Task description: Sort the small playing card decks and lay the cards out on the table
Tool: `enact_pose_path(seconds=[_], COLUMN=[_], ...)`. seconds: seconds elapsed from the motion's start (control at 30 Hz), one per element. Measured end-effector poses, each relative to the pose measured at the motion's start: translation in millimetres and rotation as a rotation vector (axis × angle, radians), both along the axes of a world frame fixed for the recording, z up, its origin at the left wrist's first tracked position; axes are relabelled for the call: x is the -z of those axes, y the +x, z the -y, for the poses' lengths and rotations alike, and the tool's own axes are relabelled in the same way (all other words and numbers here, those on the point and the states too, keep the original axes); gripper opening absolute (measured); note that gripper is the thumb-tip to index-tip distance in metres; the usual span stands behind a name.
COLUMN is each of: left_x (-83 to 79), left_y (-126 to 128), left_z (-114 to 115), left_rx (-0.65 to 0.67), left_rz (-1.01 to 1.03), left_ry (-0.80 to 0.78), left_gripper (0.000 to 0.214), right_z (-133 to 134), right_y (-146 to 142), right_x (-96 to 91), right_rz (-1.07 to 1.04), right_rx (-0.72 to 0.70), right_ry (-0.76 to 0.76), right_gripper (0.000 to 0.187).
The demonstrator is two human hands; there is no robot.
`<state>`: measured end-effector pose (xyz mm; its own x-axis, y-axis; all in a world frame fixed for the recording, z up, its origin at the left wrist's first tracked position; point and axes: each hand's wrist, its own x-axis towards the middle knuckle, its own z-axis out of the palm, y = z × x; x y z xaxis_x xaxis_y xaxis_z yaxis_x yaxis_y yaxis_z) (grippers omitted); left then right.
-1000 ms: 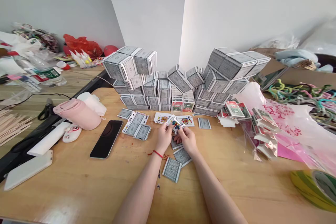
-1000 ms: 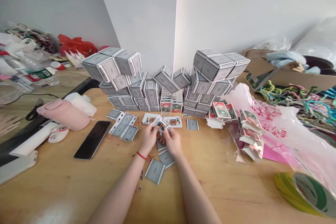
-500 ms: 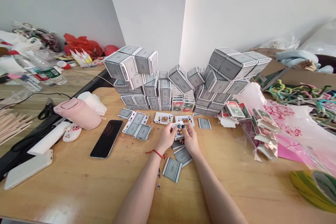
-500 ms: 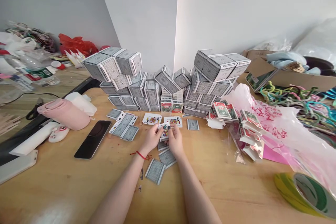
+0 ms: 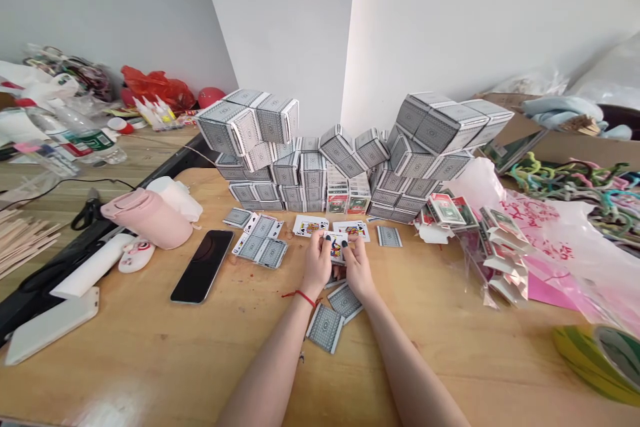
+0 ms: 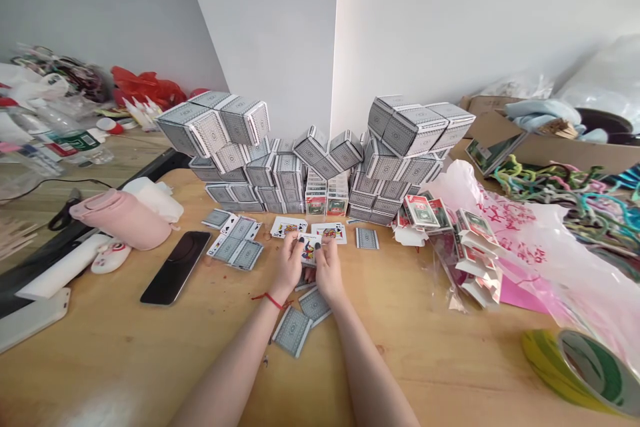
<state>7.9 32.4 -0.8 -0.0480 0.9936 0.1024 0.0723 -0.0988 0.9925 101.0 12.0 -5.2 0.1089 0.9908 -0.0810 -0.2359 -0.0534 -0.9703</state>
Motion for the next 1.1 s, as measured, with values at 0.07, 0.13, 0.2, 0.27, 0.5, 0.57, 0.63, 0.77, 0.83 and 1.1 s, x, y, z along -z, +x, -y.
enact_pose_path(seconds=[0.07, 0.13, 0.2, 0.27, 0.5, 0.57, 0.63, 0.77, 0.83, 1.1], left_x=[0.7, -0.2, -2.9, -6.5, -11.5, -10.4, -9.1, -6.5, -4.8, 0.9], left_y=[0, -1, -1, -1, -1, -2, -2, -2, -2, -2], left_z=[0, 1, 2, 3, 7, 6, 5, 4, 4, 4], left_rx=[-0.02, -0.028, -0.034, -0.031, 0.087, 0.104, 0.091, 0.043, 0.023, 0.009], left_rz=[0.042, 0.088, 0.119, 0.142, 0.218, 0.198, 0.151, 0.08, 0.087, 0.111], left_ry=[-0.03, -0.048, -0.061, -0.077, -0.073, -0.052, -0.012, 0.036, 0.033, 0.003], left_gripper=[0.011, 0.013, 0.014, 0.015, 0.016, 0.019, 0.019, 0.017, 0.017, 0.015], right_z=[1, 1, 1, 1, 0, 1, 1, 2, 2, 2], right_y=[-1, -2, -2, -2, 0, 0, 0, -1, -1, -1], right_x=[0.0, 0.1, 0.1, -0.3, -2.5, -1.4, 0.1, 0.1, -1.8, -4.9], right_rz=[-0.027, -0.061, -0.091, -0.109, -0.151, -0.137, -0.134, -0.18, -0.201, -0.111], right_rx=[-0.04, -0.077, -0.104, -0.122, -0.104, -0.099, -0.093, -0.081, -0.11, -0.092], right_ry=[-0.012, -0.023, -0.038, -0.055, -0.054, -0.068, -0.087, -0.118, -0.123, -0.064], right_gripper=[0.022, 0.023, 0.023, 0.023, 0.025, 0.022, 0.019, 0.016, 0.016, 0.017])
